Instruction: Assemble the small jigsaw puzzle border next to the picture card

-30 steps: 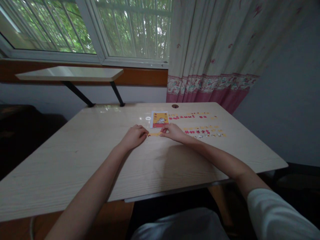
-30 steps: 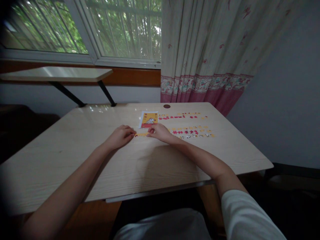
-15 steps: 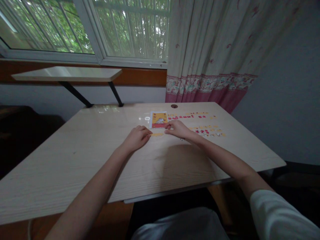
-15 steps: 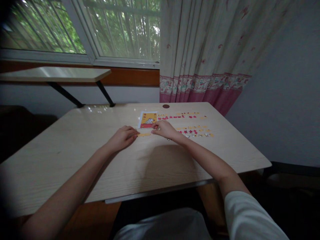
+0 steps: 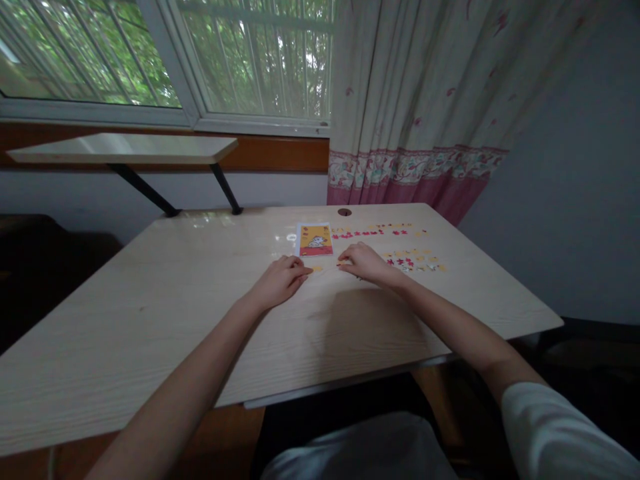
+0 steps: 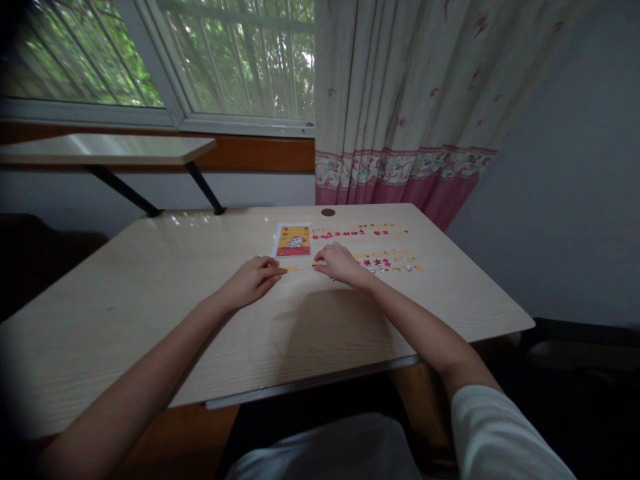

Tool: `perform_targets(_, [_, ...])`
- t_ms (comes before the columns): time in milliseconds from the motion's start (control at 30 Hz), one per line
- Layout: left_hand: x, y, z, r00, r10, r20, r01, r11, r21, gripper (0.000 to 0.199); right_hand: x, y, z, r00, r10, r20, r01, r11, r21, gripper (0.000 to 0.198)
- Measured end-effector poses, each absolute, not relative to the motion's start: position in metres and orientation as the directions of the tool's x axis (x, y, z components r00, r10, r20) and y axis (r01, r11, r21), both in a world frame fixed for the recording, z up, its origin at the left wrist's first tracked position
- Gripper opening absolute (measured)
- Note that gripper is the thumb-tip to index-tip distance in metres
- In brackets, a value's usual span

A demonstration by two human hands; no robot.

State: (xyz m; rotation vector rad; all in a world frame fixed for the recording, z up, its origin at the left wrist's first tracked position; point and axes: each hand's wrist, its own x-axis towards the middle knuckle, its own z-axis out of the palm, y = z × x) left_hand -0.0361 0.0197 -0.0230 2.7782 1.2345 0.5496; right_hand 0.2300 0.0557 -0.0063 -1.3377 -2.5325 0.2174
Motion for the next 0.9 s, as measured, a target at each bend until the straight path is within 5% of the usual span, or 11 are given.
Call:
perform_targets(267, [-0.035, 0.023, -0.029, 0.577, 0.761, 0.295, 0.704, -0.647, 0.292, 0.032, 0.226, 0.066, 0.004, -0.522, 0.852, 0.033, 0.762, 0.483, -0.431, 0.014])
perform_targets(400, [-0.035, 0.024, -0.03, 0.574, 0.769, 0.281, 0.72, -0.637, 0.274, 0.031, 0.223, 0.064, 0.009, -0.526, 0.85, 0.03, 0.757, 0.483, -0.44, 0.015])
perform_targets(767, [-0.035, 0.021, -0.028, 0.571, 0.776, 0.267, 0.747, -0.627, 0.223, 0.034, 0.2, 0.063, -0.003, -0.494, 0.87, 0.006, 0.619, 0.356, -0.701, 0.012])
perform_targets(900, [-0.035, 0.021, -0.029, 0.576, 0.774, 0.265, 0.745, -0.63, 0.219, 0.034, 0.195, 0.06, -0.003, -0.498, 0.865, 0.054, 0.61, 0.394, -0.687, 0.01])
